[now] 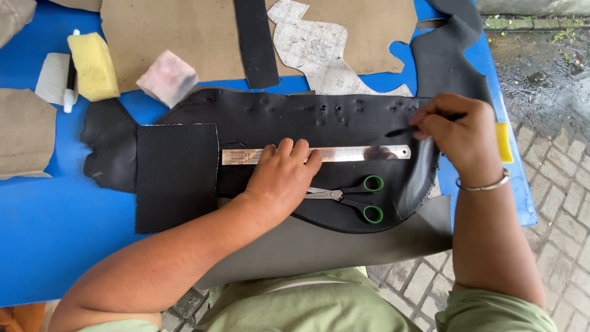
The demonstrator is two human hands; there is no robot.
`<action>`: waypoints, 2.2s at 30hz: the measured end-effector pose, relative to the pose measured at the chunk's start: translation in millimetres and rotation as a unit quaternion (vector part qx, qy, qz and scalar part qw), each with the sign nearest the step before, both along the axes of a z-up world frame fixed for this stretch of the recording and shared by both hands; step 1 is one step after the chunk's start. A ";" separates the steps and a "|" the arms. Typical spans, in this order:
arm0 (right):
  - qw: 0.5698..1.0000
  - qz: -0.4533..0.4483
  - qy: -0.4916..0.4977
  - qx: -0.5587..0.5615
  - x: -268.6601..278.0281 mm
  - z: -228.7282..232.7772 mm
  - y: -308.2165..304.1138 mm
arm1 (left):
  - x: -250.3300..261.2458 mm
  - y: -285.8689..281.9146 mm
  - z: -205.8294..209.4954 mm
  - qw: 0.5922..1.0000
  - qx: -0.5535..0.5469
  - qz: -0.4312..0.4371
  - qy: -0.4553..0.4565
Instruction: Marking points on a piece of leather using a ruler and a pen for layout
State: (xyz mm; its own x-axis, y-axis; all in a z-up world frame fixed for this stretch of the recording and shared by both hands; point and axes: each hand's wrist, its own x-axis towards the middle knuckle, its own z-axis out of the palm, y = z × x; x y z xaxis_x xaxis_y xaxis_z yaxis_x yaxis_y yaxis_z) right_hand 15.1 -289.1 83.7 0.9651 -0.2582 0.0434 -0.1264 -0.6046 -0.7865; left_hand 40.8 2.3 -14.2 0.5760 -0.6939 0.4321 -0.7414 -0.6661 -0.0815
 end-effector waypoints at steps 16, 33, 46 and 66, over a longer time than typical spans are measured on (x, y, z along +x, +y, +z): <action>0.938 0.252 -0.214 -0.107 61.3 35.4 98.9 | 36.8 -10.7 -3.9 0.991 -0.014 0.022 -0.130; 0.949 0.290 -0.050 0.112 112.8 -27.3 203.2 | -8.7 -6.5 -1.1 0.990 0.027 0.039 0.137; 0.983 0.175 0.042 0.039 72.9 -4.2 95.7 | -10.5 -6.7 -12.7 0.997 0.012 0.039 0.073; 0.999 0.034 -0.016 -0.001 32.1 -5.3 -5.2 | -5.3 -7.6 -13.1 0.994 0.047 0.081 0.063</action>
State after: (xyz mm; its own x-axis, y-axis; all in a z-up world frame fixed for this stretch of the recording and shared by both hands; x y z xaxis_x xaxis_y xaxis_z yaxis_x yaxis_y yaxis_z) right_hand 47.2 -294.2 78.4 0.9785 -0.1921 0.0757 -0.0591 -0.6117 -0.7889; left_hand 35.5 -5.3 -27.4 0.7293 -0.6212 0.2867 -0.6328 -0.7718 -0.0626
